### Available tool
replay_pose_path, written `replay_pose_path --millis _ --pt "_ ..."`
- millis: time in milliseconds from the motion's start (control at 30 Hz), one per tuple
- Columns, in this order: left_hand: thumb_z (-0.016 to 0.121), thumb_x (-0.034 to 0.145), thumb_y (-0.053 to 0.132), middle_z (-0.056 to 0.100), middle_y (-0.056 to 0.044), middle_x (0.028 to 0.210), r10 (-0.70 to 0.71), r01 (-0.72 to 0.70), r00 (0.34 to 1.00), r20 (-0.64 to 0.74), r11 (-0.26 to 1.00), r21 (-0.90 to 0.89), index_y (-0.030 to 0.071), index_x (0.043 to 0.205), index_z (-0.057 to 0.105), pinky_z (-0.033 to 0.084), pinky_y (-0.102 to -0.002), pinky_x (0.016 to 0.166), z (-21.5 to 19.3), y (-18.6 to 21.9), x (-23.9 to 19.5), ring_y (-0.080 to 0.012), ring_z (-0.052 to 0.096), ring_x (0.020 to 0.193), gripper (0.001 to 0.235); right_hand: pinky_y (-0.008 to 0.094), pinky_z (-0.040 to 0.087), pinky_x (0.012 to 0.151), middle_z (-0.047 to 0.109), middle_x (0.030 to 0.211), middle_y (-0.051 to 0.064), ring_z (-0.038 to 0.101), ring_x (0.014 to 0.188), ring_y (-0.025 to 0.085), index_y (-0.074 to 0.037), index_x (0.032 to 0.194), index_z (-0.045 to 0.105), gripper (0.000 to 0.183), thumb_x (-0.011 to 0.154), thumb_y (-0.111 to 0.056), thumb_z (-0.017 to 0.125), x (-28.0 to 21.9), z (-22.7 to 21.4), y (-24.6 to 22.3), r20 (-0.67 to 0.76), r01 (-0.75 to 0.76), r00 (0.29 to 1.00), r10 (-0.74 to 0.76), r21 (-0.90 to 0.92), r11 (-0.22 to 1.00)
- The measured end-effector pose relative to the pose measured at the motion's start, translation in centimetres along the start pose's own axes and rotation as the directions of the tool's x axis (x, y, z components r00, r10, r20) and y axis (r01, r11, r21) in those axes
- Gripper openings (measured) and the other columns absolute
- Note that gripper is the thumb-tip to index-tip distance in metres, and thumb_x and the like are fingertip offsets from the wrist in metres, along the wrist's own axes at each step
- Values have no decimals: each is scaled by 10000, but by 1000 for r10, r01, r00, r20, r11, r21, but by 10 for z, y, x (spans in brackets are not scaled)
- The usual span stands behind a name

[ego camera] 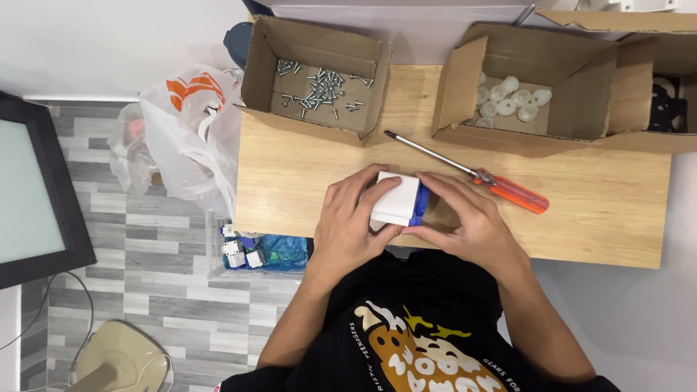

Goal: Assembling an industrial electrical socket by fitting a blue socket component into a white plastic housing and using a screwdriver to secure parts.

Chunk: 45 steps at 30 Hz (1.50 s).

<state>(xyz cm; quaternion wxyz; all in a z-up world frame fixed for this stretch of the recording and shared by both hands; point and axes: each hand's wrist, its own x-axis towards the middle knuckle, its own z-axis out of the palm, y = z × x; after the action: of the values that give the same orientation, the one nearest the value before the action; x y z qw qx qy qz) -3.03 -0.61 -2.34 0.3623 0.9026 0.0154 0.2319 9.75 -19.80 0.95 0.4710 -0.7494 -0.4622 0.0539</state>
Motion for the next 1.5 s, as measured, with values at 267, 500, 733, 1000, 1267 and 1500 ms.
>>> replay_pose_path --millis 267,500,733,1000,1267,1500 --pt "934 864 357 613 -201 1497 -77 77 995 -65 997 -5 110 1467 615 522 -521 1031 -7 -4 -2 -405 653 1329 725 519 572 1077 751 1377 233 732 1275 412 52 1378 688 696 781 -161 976 -8 -16 6 28 -22 999 22 -12 1000" --pt "958 877 294 551 -270 1558 -105 121 983 -148 987 102 74 1486 589 504 -554 1062 -33 -5 -8 -491 608 1399 745 467 583 1071 769 1371 221 761 1259 353 28 1317 668 682 730 -103 990 -12 -22 -1 36 -98 995 94 123 988" --pt "1048 772 282 616 -236 1473 101 -61 922 -373 991 116 79 1265 749 498 -660 1176 -12 8 -25 -522 580 1397 611 469 631 1015 724 1377 294 764 1251 394 66 1304 572 731 704 -2 984 -32 -15 22 13 -113 993 117 403 908" --pt "901 925 157 862 -57 1099 351 -399 887 -301 910 -115 156 1003 869 672 -393 821 17 37 3 -274 848 979 85 452 664 953 710 1348 349 757 1232 393 180 1339 623 807 647 20 1008 -36 -21 20 -16 -48 998 65 509 859" --pt "786 1025 215 814 -72 1123 443 -464 877 -186 881 -93 158 950 856 601 -400 811 5 38 20 -292 797 1031 117 422 686 921 707 1381 316 759 1220 334 157 1366 644 769 682 50 980 -36 -23 13 -4 -61 997 77 575 816" --pt "791 1022 158 791 -66 1112 453 -461 885 -106 884 -80 124 972 842 583 -392 804 -6 47 27 -298 782 1065 80 471 671 938 685 1384 337 737 1262 410 168 1349 641 705 731 42 954 -37 -23 14 -30 -24 998 52 590 807"
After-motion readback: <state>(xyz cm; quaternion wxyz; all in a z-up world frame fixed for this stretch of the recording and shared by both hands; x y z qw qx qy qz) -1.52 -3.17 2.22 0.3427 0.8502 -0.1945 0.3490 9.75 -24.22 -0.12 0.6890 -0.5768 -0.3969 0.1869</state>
